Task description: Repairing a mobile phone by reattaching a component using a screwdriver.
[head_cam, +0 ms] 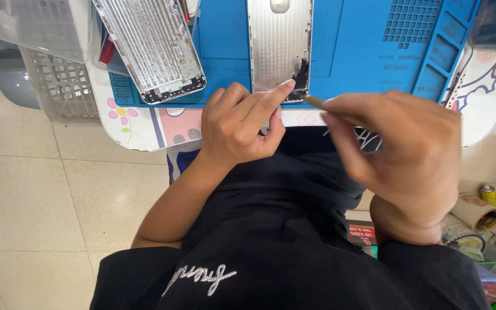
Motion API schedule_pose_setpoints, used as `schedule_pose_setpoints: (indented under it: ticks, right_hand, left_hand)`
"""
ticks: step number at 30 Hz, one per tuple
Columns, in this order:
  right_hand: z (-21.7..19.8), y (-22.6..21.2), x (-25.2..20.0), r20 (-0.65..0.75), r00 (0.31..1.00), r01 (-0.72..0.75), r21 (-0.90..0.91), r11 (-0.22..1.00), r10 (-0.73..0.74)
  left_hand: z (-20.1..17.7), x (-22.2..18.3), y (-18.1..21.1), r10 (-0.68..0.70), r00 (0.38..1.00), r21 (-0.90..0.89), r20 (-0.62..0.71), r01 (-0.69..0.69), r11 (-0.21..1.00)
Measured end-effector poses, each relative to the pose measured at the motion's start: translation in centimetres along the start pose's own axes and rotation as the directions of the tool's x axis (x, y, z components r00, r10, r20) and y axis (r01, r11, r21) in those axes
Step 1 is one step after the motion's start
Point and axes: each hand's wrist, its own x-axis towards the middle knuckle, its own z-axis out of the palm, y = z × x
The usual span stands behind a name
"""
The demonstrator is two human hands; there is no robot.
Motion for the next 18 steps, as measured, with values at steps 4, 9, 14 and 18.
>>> schedule_pose_setpoints:
  ticks: [4,9,14,18]
  right_hand:
    - [2.0,4.4,-4.1,-0.126,0.978,-0.121,0.304,0.945,0.165]
    - [6.7,8.9,-4.1,-0.350,0.833,-0.129,0.630,0.766,0.429]
    - [10.0,10.8,-3.6,-0.427,0.834,-0.104,0.501,0.859,0.350]
    - [11.4,11.5,-4.3,-0.420,0.833,-0.086,0.546,0.833,0.361]
  left_hand:
    - [-0.3,0.2,0.1,0.003,0.999,-0.037,0.034,-0.002,0.999]
    - [-0.8,0.7,0.4,-0.007,1.000,-0.120,0.029,0.010,0.993]
    - [-0.8,1.3,0.6,-0.027,0.998,-0.102,0.050,0.032,0.994]
    - [-0.5,1.4,0.6,-0.031,0.998,-0.085,0.060,0.036,0.996]
